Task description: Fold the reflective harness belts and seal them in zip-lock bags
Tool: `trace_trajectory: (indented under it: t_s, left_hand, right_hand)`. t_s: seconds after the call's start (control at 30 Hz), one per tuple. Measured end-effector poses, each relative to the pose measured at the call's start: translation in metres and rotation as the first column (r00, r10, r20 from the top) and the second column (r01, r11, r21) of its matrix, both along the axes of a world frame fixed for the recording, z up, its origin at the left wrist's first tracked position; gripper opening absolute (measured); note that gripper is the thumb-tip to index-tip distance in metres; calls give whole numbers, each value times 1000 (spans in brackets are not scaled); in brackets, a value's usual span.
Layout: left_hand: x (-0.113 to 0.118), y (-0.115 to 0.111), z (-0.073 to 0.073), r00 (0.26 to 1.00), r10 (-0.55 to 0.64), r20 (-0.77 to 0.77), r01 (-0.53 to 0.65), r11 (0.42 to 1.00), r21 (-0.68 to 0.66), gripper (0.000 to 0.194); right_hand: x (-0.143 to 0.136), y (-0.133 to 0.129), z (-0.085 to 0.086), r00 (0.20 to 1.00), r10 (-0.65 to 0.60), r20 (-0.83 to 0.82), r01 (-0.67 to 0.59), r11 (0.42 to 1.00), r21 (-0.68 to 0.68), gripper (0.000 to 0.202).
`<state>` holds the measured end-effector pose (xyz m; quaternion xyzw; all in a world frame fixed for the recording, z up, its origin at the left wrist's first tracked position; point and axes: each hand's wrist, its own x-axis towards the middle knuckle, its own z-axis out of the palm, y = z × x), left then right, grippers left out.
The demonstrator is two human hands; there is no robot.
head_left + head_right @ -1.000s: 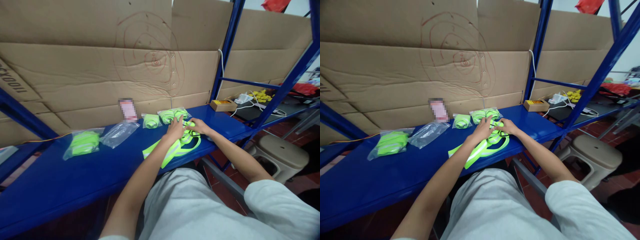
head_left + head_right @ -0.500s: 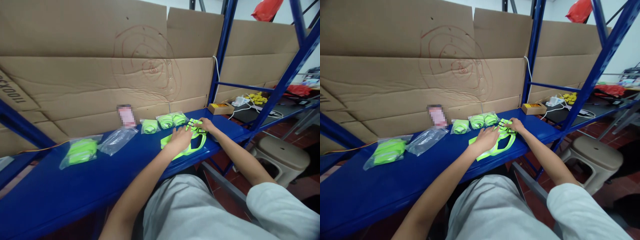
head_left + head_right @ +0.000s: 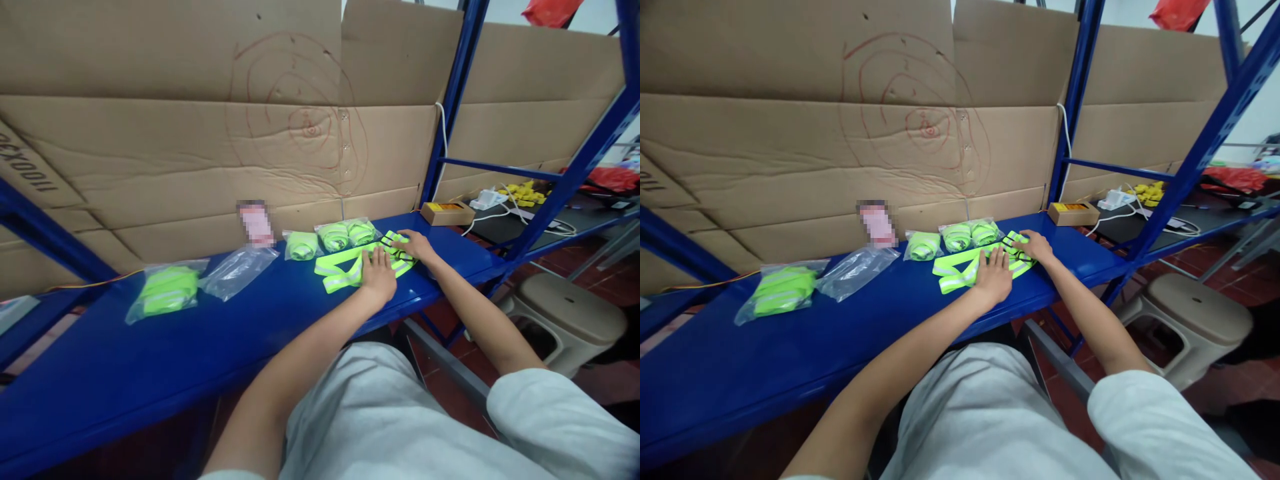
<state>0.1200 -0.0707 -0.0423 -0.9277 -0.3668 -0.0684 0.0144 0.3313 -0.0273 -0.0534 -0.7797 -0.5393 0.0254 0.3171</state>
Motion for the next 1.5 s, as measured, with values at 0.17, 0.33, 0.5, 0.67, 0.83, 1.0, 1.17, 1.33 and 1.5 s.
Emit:
trace_trajectory:
  t_s: [0.17, 0.33, 0.5, 0.67, 0.83, 1.0, 1.17, 1.33, 1.5]
  left_hand:
    - [-19, 26, -1, 998, 65, -6, -65, 996, -56, 64]
    - [-14, 20, 7, 996, -41, 83, 37, 998, 52, 59]
    - [20, 13, 9, 986, 76, 145, -86, 995, 59, 66]
    - [29, 28, 0, 962, 269, 43, -268, 963, -35, 68]
    - [13, 39, 0, 957, 285, -57, -287, 958, -28, 69]
    - [9, 36, 0, 968, 240, -77, -245, 967, -67, 68]
    - [11, 27, -3, 977, 210, -47, -214, 973, -91, 68]
    - [8, 22, 0, 975, 216, -40, -220, 969, -116, 69]
    - [-2, 27, 11, 972, 221, -82, -232, 960, -154, 71]
  right_hand:
    - [-4, -3, 3, 1000, -26, -14, 26, 999, -27, 62]
    - [-6, -5, 5, 1000, -21, -16, 20, 999, -36, 58]
    - [-8, -8, 5, 1000, 11, 1, -11, 999, -44, 55]
    - [-11, -9, 5, 999, -19, 39, 21, 997, -67, 60]
    - [-18, -15, 9, 993, -87, 85, 96, 990, -107, 59]
    - [-42, -27, 17, 961, -142, 238, 166, 983, -81, 54]
    - [-80, -39, 17, 889, -11, 458, 23, 999, -22, 48]
    - [-94, -51, 16, 811, 174, 558, -151, 985, -87, 48]
    - [-93, -57, 22, 784, 290, 548, -237, 957, -168, 47]
